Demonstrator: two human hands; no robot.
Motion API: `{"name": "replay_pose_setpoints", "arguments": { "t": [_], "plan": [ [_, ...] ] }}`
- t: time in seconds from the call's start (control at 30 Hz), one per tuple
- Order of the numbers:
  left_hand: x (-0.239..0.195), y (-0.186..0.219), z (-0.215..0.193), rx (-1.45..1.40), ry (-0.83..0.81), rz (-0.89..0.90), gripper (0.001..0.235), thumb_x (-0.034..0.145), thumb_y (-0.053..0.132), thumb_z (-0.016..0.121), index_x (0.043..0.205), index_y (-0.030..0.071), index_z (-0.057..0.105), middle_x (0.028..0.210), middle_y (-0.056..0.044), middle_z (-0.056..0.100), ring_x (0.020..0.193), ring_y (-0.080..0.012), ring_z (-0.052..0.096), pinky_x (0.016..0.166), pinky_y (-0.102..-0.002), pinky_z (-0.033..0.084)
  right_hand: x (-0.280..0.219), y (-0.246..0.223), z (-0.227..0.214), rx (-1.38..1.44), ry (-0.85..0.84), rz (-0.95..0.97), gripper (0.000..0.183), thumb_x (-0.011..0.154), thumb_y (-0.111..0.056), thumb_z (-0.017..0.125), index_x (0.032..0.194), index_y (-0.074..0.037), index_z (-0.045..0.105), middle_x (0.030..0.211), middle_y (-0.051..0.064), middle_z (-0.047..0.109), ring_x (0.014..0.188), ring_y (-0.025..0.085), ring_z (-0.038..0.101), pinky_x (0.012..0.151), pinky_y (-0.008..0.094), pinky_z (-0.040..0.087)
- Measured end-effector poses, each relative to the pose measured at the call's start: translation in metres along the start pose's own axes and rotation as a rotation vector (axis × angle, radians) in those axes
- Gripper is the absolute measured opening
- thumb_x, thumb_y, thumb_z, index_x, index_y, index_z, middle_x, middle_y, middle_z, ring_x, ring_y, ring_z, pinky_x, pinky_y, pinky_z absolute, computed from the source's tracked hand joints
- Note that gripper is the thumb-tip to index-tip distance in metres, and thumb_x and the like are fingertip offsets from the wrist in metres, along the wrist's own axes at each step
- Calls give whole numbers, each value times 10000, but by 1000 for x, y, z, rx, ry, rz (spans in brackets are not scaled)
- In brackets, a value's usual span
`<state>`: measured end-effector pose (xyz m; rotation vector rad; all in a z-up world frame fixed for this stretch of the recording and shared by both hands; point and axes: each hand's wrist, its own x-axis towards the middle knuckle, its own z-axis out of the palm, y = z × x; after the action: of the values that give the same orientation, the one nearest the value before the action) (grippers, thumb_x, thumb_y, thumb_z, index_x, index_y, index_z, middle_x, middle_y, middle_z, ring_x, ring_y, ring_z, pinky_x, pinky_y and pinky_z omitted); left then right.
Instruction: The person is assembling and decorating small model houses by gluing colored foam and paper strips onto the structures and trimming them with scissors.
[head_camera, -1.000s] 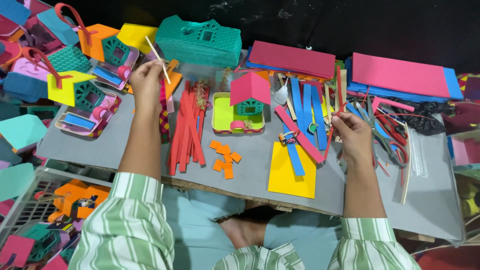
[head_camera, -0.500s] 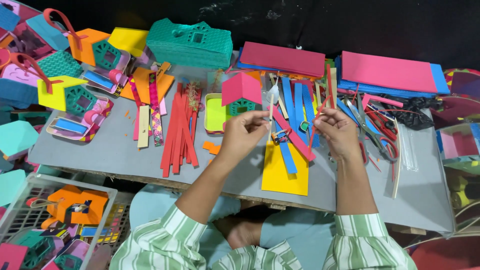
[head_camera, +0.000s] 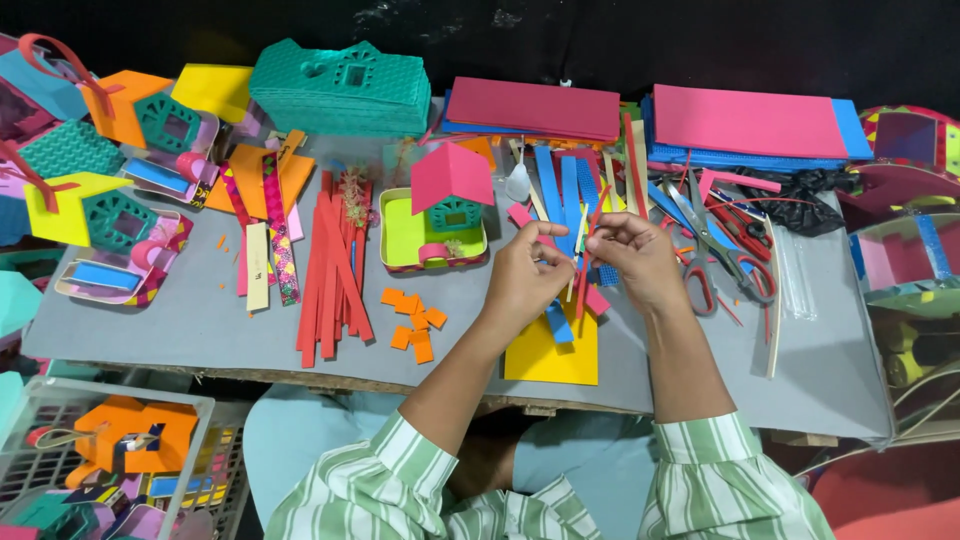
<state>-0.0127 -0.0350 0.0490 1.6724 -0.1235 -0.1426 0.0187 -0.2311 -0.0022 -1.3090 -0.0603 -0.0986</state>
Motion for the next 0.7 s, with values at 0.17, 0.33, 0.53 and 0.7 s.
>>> {"name": "replay_pose_setpoints", "arguments": {
  "t": [0.17,0.33,0.53,0.7],
  "plan": [
    [1,-4,7,-28,-21,-22,460,821,69,655,1274,120,594,928,-125,747,817,-209,765,689,-314,622,2,4,-2,5,14,1,320,829,79,783,1131,43,686,861,147,693,705,229,757,624,322,650],
    [1,-7,7,-50,-44,-16,463,839,70,654,1294,102,574,968,-163,731,871,-265,766,712,-336,628,1,4,-1,-12,21,3,230,837,74,787,1046,35,701,842,138,675,702,213,746,636,315,640],
    [0,-10,7,-54,-45,3,467,843,72,667,1298,95,569,980,-170,724,884,-277,764,730,-348,635,0,1,1,-27,3,1,221,837,62,799,1024,32,686,833,158,686,700,210,734,633,303,625],
    [-3,-7,6,-122,-73,-16,489,854,78,691,1326,105,564,1031,-197,734,892,-248,763,753,-309,638,1,4,0,-81,35,-35,243,819,67,811,1014,26,673,850,161,705,696,187,739,619,264,601]
  ]
}}
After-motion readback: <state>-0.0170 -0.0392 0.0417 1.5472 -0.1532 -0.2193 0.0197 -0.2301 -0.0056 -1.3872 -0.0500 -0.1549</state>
